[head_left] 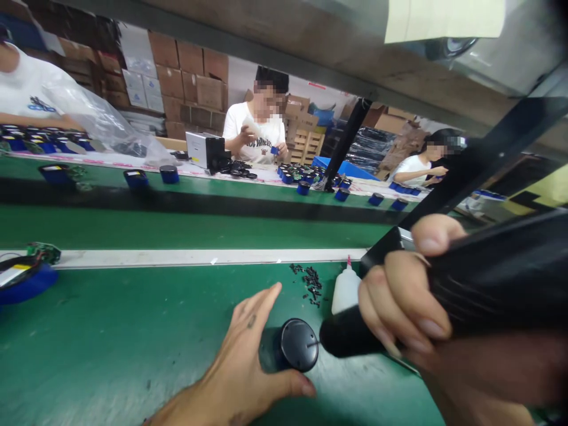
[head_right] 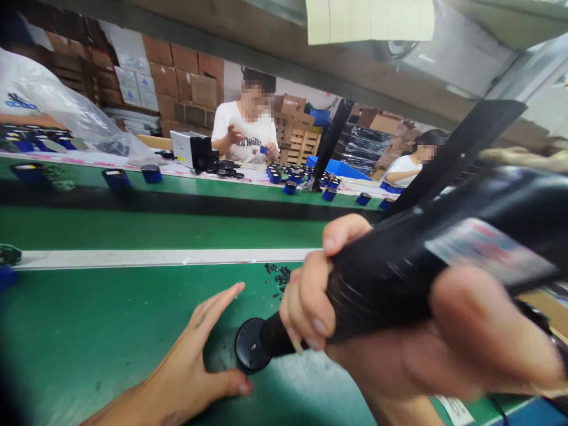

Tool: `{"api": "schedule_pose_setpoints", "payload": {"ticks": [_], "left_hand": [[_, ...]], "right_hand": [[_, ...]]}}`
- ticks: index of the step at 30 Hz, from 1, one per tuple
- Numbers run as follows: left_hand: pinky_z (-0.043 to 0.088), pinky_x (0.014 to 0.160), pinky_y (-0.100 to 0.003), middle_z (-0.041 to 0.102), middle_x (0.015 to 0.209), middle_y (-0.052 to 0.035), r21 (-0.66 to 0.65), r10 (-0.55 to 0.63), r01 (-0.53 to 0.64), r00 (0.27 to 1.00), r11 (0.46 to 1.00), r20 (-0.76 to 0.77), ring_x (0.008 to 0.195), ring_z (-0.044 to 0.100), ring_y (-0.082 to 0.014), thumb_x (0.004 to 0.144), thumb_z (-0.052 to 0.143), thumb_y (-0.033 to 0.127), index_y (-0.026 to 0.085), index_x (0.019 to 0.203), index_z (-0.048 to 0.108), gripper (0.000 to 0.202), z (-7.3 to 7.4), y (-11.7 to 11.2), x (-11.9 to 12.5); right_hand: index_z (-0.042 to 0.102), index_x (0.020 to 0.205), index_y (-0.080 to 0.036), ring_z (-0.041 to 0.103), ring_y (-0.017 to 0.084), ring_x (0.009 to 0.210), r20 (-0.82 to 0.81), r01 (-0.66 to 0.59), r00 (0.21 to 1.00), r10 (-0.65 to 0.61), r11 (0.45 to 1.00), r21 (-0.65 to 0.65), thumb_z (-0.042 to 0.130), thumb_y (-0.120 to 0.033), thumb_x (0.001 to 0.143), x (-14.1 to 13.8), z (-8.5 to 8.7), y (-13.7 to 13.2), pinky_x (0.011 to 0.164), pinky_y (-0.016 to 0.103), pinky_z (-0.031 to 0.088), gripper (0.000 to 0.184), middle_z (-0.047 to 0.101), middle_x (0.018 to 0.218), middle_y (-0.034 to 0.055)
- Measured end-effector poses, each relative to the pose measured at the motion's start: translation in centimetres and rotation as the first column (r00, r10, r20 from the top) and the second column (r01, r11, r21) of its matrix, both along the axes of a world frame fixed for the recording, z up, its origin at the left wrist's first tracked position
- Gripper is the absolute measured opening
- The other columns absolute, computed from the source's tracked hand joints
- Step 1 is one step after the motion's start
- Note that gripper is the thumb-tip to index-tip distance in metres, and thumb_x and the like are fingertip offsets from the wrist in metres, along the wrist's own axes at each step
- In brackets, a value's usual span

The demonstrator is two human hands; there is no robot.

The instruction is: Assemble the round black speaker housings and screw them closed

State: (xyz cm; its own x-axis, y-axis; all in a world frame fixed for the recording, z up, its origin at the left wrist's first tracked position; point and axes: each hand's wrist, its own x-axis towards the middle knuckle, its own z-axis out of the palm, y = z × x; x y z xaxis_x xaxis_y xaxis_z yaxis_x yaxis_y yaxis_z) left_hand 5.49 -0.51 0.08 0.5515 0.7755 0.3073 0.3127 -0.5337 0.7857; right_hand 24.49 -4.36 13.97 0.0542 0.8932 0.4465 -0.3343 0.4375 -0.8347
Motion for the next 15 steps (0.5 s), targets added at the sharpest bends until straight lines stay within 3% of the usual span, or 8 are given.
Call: {"api": "schedule_pose_setpoints", "payload": {"ticks": [2, 5, 8, 15], "left_hand": [[0.037, 0.112, -0.055, 0.052, 0.147, -0.0144, -0.255, -0.056, 0.038, 0.996, 0.966, -0.067, 0.137, 0.042, -0.0363, 0.06, 0.091, 0.044, 0.022, 0.148, 0.045, 0.102, -0.1, 0.6, 0.4], [0.034, 0.113, -0.053, 0.066, 0.131, -0.0099, -0.39, -0.128, 0.098, 0.99, 0.916, -0.052, 0.134, 0.048, -0.0337, 0.065, 0.088, 0.033, 0.025, 0.126, 0.068, 0.065, 0.2, 0.9, 0.8], [0.041, 0.108, -0.049, 0.069, 0.119, -0.007, -0.412, -0.104, 0.099, 0.995, 0.906, 0.01, 0.125, 0.055, -0.0317, 0.064, 0.089, 0.028, 0.028, 0.112, 0.076, 0.049, 0.2, 0.9, 0.9], [0.042, 0.106, -0.049, 0.07, 0.115, -0.0091, -0.348, -0.097, 0.121, 0.992, 0.93, 0.084, 0.121, 0.056, -0.0318, 0.061, 0.093, 0.027, 0.025, 0.118, 0.073, 0.06, -1.3, 1.0, 0.9]], "right_hand": [[0.06, 0.09, -0.026, 0.045, 0.014, 0.037, 0.052, -0.016, 0.998, 0.018, 1.0, -0.022, 0.066, -0.061, 0.08, -0.8, 0.9, 0.6, 0.039, 0.028, 0.044, 0.037, 0.056, 0.051, -0.0031], [0.057, 0.09, -0.025, 0.047, 0.016, 0.038, 0.1, 0.005, 0.995, -0.001, 0.999, -0.042, 0.065, -0.064, 0.076, -1.1, 1.2, 1.4, 0.04, 0.03, 0.042, 0.042, 0.057, 0.051, -0.002], [0.053, 0.089, -0.025, 0.046, 0.016, 0.037, 0.12, 0.005, 0.993, 0.002, 0.998, -0.058, 0.062, -0.064, 0.078, -1.3, 1.0, 1.9, 0.04, 0.03, 0.041, 0.041, 0.055, 0.05, -0.0034], [0.043, 0.084, -0.027, 0.047, 0.018, 0.042, 0.202, -0.057, 0.974, 0.101, 0.975, -0.214, 0.069, -0.065, 0.069, -2.0, 0.9, 2.2, 0.045, 0.035, 0.042, 0.048, 0.053, 0.051, -0.0044]]}}
